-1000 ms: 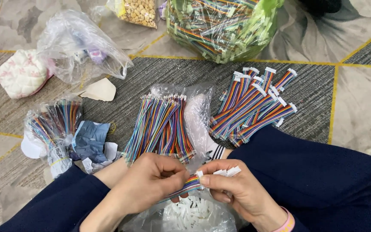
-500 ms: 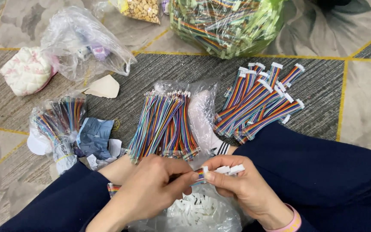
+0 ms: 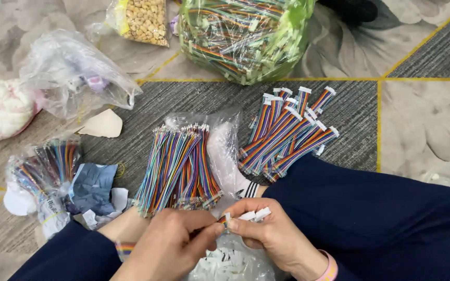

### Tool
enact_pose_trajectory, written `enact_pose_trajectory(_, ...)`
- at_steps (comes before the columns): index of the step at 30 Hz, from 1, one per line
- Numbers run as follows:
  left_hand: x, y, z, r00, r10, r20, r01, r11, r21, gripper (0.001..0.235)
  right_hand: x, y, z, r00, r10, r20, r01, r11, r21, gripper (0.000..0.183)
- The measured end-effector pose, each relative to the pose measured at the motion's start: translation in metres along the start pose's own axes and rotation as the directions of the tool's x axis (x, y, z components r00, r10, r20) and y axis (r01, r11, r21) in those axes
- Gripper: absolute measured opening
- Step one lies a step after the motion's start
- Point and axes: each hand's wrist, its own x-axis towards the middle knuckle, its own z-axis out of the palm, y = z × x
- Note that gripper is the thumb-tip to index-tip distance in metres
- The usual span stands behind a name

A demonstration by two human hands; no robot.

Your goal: The person sits on the floor and repeatedly picks up a multi-colored ribbon cable and a white plastic connector. They align the cable end with the connector and press it on, then place the assembled unit aside. The process is repeated for multiple cables throughout the clip.

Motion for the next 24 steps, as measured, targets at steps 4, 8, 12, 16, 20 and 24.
enact_pose_trajectory(4,0.001,0.004,-0.015,0.951,-0.199,0.237,0.243,0.954,-0.174,0.023,-0.003,-0.009,0.006,0.999,0.016,0.028,-0.016,1.000,-0.022,0.010)
enact_pose_trajectory(8,-0.003,0.001,-0.008,0.989,-0.146,-0.038,0.144,0.988,-0.051,0.016,-0.003,-0.006,0.007,0.999,0.022,0.023,-0.021,0.999,-0.038,0.012)
enact_pose_trajectory(12,-0.003,0.008,-0.003,0.992,-0.038,-0.122,0.037,0.999,-0.010,0.017,-0.005,-0.005,0.007,1.000,0.023,0.001,-0.023,1.000,0.009,0.010)
enact_pose_trajectory(16,-0.002,0.006,-0.005,0.990,-0.038,-0.134,0.041,0.999,0.019,0.013,-0.004,-0.008,0.007,1.000,0.020,-0.002,-0.020,1.000,0.003,0.012)
enact_pose_trajectory(20,-0.002,0.011,-0.016,0.993,-0.106,0.048,0.106,0.994,-0.002,0.019,-0.006,-0.012,0.008,0.999,0.033,-0.009,-0.033,0.998,-0.045,0.011)
enact_pose_trajectory(24,-0.002,0.011,-0.017,0.991,-0.056,0.120,0.067,0.994,-0.092,0.016,-0.007,-0.008,0.004,0.990,0.042,-0.131,-0.068,0.977,-0.202,0.014)
